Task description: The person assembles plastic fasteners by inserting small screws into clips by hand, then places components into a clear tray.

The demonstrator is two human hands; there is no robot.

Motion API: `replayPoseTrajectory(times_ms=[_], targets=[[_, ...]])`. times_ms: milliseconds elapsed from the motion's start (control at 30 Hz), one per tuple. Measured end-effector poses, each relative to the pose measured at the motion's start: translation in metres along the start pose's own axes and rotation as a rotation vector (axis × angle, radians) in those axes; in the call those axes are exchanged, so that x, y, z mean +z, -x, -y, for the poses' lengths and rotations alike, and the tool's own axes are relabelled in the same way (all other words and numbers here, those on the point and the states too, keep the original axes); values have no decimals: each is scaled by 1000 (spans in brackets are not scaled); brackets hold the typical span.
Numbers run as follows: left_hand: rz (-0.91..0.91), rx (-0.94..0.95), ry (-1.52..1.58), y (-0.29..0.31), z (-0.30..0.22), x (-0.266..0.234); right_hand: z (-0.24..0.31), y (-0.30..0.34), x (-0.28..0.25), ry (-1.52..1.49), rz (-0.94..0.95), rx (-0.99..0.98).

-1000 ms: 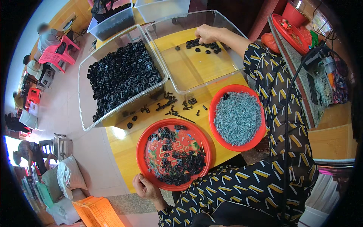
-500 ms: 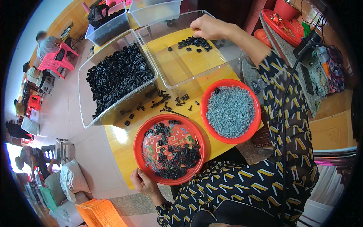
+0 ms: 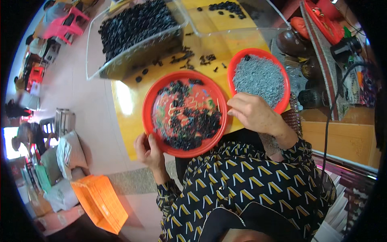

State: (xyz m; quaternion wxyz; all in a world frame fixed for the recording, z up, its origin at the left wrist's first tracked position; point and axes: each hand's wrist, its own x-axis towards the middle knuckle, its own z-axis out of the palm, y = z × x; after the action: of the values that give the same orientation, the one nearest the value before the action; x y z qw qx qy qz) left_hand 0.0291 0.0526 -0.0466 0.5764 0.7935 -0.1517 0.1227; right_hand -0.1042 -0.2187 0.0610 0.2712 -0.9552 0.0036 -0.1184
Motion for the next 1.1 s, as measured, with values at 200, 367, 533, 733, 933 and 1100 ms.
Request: replayPoseTrajectory(times_ms=[200,367,533,733,933,1100], targets=[[-26,9,21,3,0,-4,6,-13,37,46,8,-11],[-25,14,23,5,4,-9,12,-31,59,144,62,-132],[-2,-117,218,2,1,-13,11,-34,76,252,129,-91],[90,-3,2,-11,-23,-15,7,-35,79,201,124,-46],[395,546,-432,-35,-45,4,9,-30,73,31,28,-74],[674,580,-646,-49,-46,11,14,-25,69,-82,-32,-66]])
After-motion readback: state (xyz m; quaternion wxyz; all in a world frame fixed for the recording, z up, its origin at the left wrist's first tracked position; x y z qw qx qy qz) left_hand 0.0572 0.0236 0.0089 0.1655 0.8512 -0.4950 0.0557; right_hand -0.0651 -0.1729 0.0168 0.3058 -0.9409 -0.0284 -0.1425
